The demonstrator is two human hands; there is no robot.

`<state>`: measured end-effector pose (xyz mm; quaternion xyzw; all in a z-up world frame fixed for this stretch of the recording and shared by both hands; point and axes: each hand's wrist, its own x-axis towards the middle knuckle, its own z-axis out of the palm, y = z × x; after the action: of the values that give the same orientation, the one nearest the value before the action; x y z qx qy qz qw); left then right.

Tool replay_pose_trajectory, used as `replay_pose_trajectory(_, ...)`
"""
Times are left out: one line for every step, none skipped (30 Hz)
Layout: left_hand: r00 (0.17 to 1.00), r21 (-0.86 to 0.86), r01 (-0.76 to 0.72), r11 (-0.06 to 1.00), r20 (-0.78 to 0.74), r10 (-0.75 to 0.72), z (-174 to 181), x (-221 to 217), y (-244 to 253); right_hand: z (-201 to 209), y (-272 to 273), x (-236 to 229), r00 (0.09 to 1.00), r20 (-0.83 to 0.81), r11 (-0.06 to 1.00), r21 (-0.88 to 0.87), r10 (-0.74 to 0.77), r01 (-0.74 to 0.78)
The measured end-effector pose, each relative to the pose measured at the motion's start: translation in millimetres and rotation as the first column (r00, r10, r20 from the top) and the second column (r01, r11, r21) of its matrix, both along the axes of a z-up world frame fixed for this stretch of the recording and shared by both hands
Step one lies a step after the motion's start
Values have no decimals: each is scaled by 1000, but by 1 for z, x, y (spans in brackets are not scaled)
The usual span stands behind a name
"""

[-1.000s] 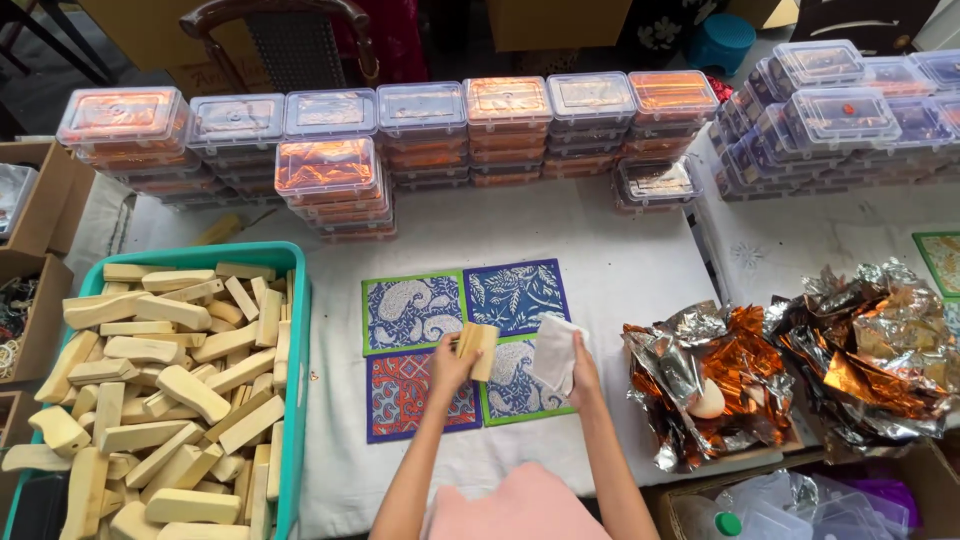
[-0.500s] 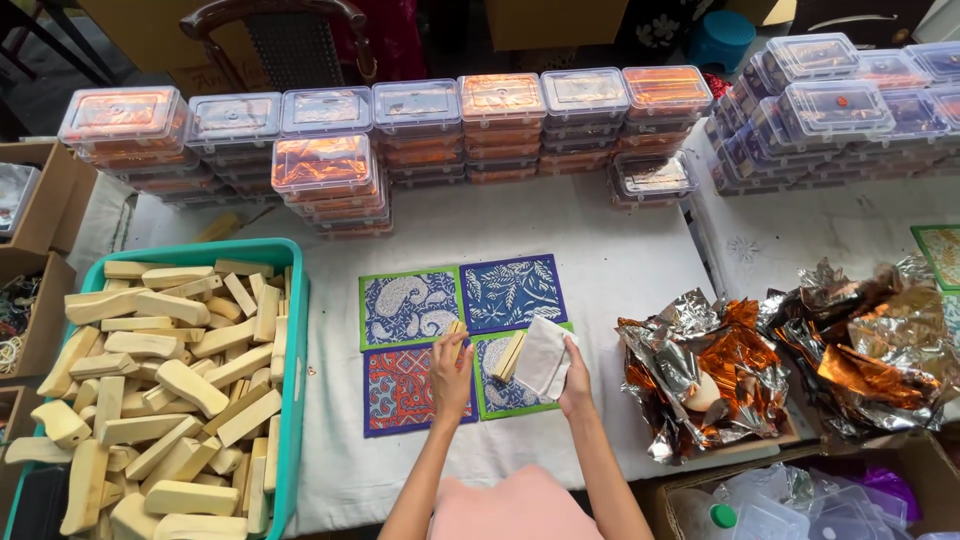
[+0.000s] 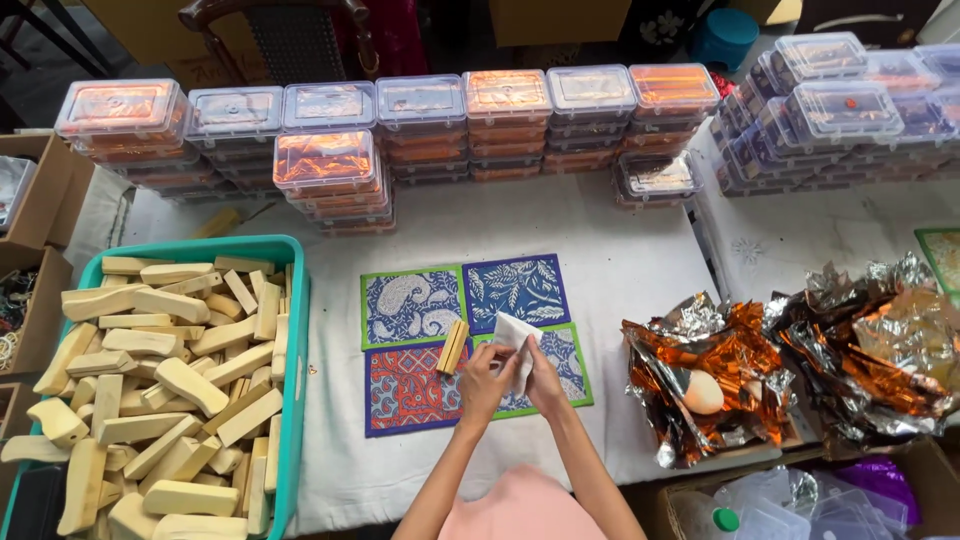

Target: The person wipes a small plastic container with a white cloth and places it on a stack. Then, the person picks up two wooden blocks from a green bin and wipes them with the cloth before placing them on a patterned mat.

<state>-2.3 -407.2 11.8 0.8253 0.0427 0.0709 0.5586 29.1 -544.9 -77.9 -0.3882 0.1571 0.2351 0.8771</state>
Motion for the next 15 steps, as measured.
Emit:
replay_pose_trajectory(1000,-4,-5,1000,5,5,-16,7,1,-2,-2,6,1000,5,1000,-4,5,-5)
replay_pose_trajectory(999,-92,-23,995,-50,18,-33,9,3,-6,-2,6,1000,5,1000,-4,-5,6)
replay_pose_trajectory(994,-179,-46,983,-106,27,-51,12,5,-10,-3,6,1000,4,1000,-5,-16,16)
replay_pose_trajectory(994,-178,-43,983,-103,25,-84,19,10,-8,-2,10,1000,7,1000,-4,-18,18)
replay_pose_trajectory(985,-341,-85,936,-170,28,-118,26,15,-6,-1,14,999,-13,999,21,-33,33)
replay_pose_trajectory(971,-494,-138,859,-240,18,-152,30,16,-4,-3,15,998,-37,998,40,-47,48)
replay_pose_trajectory(970,-497,-137,857,-241,16,-158,30,23,1,-5,15,998,-38,998,36,-48,50)
replay_pose_trajectory(961,-647,-201,735,-277,19,-165,30,27,5,-9,16,995,-81,998,38,-55,58)
replay_pose_trajectory(950,-769,-262,584,-312,15,-172,30,32,10,-12,16,990,-124,997,39,-62,67)
replay_pose_trajectory(950,-768,-264,583,-311,21,-164,31,37,14,-14,19,991,-123,997,40,-56,61)
replay_pose_trajectory(939,-818,-312,483,-343,24,-156,33,41,19,-16,23,990,-138,999,25,-35,38)
replay_pose_trajectory(925,-853,-357,381,-378,20,-148,32,47,22,-17,23,987,-157,1000,13,-17,19)
replay_pose_trajectory(924,-851,-360,383,-381,23,-130,29,51,20,-18,23,987,-160,1000,16,-15,18)
replay_pose_trajectory(915,-838,-373,398,-403,11,-113,26,52,18,-21,23,990,-142,999,-43,7,-14)
replay_pose_trajectory(906,-825,-386,413,-424,-1,-95,23,54,17,-24,23,992,-126,994,-102,31,-44)
